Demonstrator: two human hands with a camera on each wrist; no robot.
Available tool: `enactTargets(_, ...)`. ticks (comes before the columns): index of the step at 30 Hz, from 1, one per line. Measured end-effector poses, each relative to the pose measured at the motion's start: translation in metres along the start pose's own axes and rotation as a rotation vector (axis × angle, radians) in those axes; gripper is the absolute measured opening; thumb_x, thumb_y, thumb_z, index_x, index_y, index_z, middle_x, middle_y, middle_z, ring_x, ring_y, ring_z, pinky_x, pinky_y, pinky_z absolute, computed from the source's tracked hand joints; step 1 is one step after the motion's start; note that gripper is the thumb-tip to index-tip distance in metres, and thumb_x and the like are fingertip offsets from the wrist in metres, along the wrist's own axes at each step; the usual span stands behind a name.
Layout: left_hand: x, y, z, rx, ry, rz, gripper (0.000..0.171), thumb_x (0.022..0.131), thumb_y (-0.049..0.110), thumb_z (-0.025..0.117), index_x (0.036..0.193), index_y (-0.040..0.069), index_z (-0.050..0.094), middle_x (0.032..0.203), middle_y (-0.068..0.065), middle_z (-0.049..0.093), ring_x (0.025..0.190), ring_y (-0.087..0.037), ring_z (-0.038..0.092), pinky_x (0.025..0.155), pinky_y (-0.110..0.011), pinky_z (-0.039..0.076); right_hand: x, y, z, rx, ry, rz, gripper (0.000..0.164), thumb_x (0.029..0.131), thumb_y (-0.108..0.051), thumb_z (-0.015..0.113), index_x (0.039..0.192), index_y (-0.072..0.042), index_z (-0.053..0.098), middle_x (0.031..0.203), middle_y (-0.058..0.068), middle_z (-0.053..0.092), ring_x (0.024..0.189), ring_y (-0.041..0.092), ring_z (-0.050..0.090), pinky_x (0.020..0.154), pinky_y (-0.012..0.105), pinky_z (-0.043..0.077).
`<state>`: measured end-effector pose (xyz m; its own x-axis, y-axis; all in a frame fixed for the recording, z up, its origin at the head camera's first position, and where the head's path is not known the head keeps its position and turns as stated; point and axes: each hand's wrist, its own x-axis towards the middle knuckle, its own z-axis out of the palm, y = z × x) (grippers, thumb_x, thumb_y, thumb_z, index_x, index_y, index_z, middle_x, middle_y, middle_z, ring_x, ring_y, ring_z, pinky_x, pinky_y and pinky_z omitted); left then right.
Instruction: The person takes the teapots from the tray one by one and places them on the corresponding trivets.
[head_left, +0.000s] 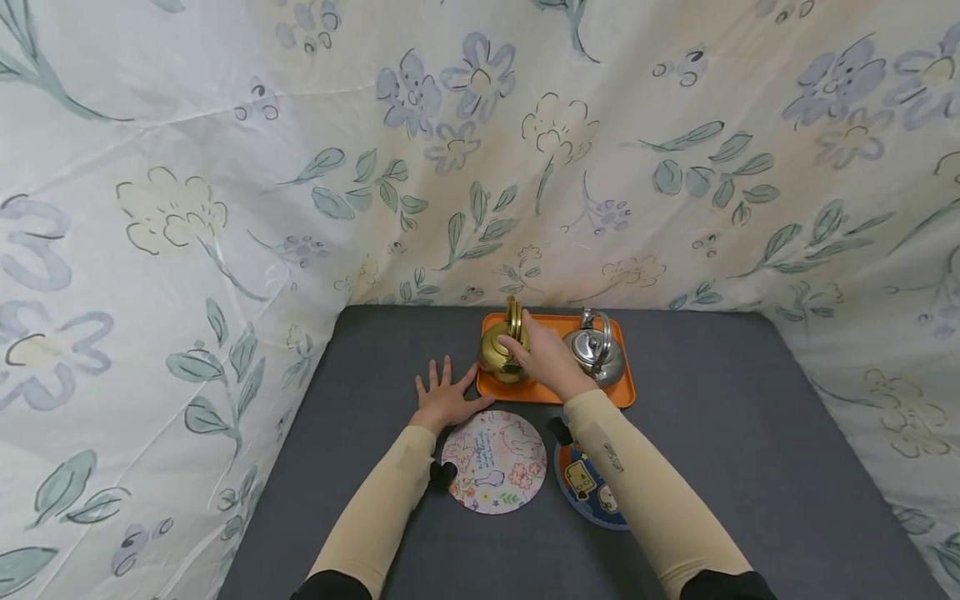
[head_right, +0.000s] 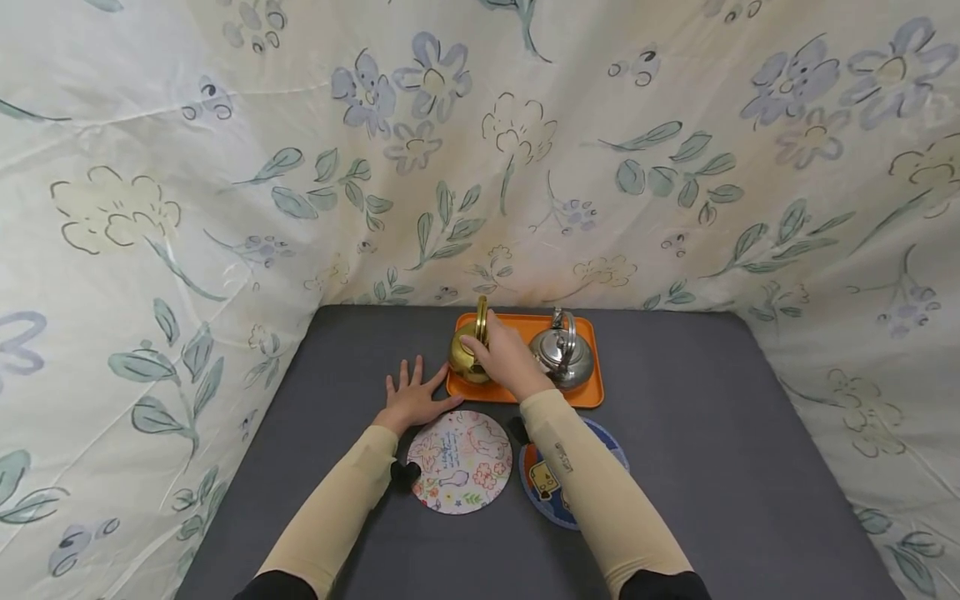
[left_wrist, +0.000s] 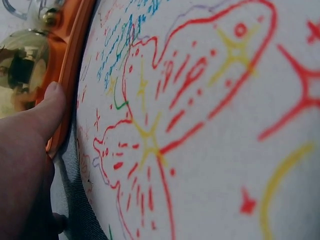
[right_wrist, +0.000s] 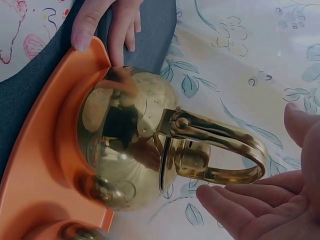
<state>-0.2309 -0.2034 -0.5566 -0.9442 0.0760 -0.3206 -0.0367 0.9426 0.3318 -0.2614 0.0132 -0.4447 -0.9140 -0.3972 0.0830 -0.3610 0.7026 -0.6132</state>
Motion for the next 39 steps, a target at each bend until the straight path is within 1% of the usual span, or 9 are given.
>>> enactTargets(6, 0.001, 0.002, 0.000, 0.013, -0.005, 0.002, 0.087, 0.088, 0.084, 0.042, 0.160, 0.046, 0.014, 0.170, -0.014, -0.008, 0.154, -0.044, -0.013, 0.118, -0.071, -0.004, 0.004, -0.001, 0.001, -0.008, 0.025, 0.019, 0.079, 0.105, -0.047, 0.050, 0.158, 0.004, 0.024, 0.125, 0.025, 0.066, 0.100, 0.036, 0.071, 0.087, 0.049, 0.058)
enactTargets(10, 0.000, 0.003, -0.001, 0.012, 0.007, 0.001, 0.086, 0.088, 0.083, 0.042, 0.160, 0.045, 0.015, 0.170, -0.015, -0.007, 0.154, -0.044, -0.013, 0.118, -0.071, -0.004, 0.007, -0.002, 0.001, -0.018, 0.049, 0.030, 0.076, 0.104, -0.044, 0.054, 0.156, 0.006, 0.030, 0.125, 0.027, 0.066, 0.099, 0.037, 0.071, 0.085, 0.050, 0.058)
enactTargets(16, -0.001, 0.004, -0.004, 0.003, 0.017, 0.006, 0.086, 0.089, 0.083, 0.041, 0.161, 0.043, 0.016, 0.170, -0.016, -0.006, 0.154, -0.045, -0.011, 0.117, -0.072, -0.003, 0.012, -0.001, 0.003, -0.030, 0.081, 0.059, 0.074, 0.103, -0.042, 0.057, 0.153, 0.007, 0.035, 0.131, 0.030, 0.062, 0.103, 0.040, 0.070, 0.087, 0.051, 0.057)
enactTargets(21, -0.001, 0.005, -0.006, -0.001, 0.008, 0.003, 0.085, 0.090, 0.081, 0.043, 0.161, 0.043, 0.017, 0.170, -0.016, -0.006, 0.154, -0.045, -0.012, 0.117, -0.072, -0.003, 0.015, 0.001, 0.007, -0.028, 0.113, 0.079, 0.069, 0.102, -0.040, 0.059, 0.151, 0.006, 0.041, 0.126, 0.028, 0.066, 0.100, 0.038, 0.071, 0.083, 0.049, 0.059)
enactTargets(27, 0.001, 0.005, -0.005, 0.017, 0.005, 0.003, 0.085, 0.089, 0.083, 0.041, 0.160, 0.045, 0.014, 0.170, -0.016, -0.007, 0.154, -0.045, -0.012, 0.117, -0.072, -0.003, 0.015, 0.000, 0.007, -0.017, 0.133, 0.074, 0.061, 0.103, -0.036, 0.060, 0.150, 0.001, 0.046, 0.108, 0.022, 0.073, 0.080, 0.029, 0.073, 0.068, 0.042, 0.059)
enactTargets(30, 0.002, 0.005, -0.004, 0.018, 0.011, 0.009, 0.086, 0.088, 0.084, 0.040, 0.160, 0.046, 0.013, 0.170, -0.015, -0.007, 0.154, -0.045, -0.012, 0.118, -0.071, -0.003, 0.015, -0.001, 0.006, -0.026, 0.175, 0.046, 0.054, 0.102, -0.031, 0.062, 0.144, 0.001, 0.053, 0.101, 0.021, 0.074, 0.070, 0.027, 0.070, 0.061, 0.040, 0.056)
enactTargets(33, 0.003, 0.005, -0.004, 0.014, 0.012, 0.010, 0.086, 0.088, 0.084, 0.041, 0.160, 0.047, 0.012, 0.170, -0.015, -0.007, 0.154, -0.045, -0.013, 0.118, -0.071, -0.003, 0.016, 0.000, 0.007, -0.040, 0.217, 0.015, 0.043, 0.101, -0.027, 0.064, 0.134, 0.001, 0.061, 0.098, 0.021, 0.074, 0.069, 0.028, 0.069, 0.060, 0.041, 0.055)
enactTargets(36, 0.002, 0.005, -0.004, 0.013, 0.013, 0.006, 0.086, 0.088, 0.083, 0.042, 0.160, 0.048, 0.011, 0.170, -0.015, -0.007, 0.154, -0.045, -0.013, 0.118, -0.071, -0.003, 0.015, 0.001, 0.008, -0.044, 0.240, -0.002, 0.035, 0.100, -0.022, 0.065, 0.125, 0.001, 0.064, 0.097, 0.021, 0.074, 0.074, 0.032, 0.072, 0.063, 0.045, 0.058)
enactTargets(39, 0.001, 0.004, -0.002, 0.015, 0.011, 0.002, 0.086, 0.087, 0.084, 0.041, 0.159, 0.049, 0.010, 0.170, -0.015, -0.007, 0.154, -0.045, -0.013, 0.118, -0.071, -0.003, 0.014, 0.001, 0.008, -0.047, 0.244, 0.003, 0.032, 0.100, -0.020, 0.064, 0.123, 0.001, 0.065, 0.100, 0.023, 0.074, 0.081, 0.036, 0.073, 0.068, 0.048, 0.060)
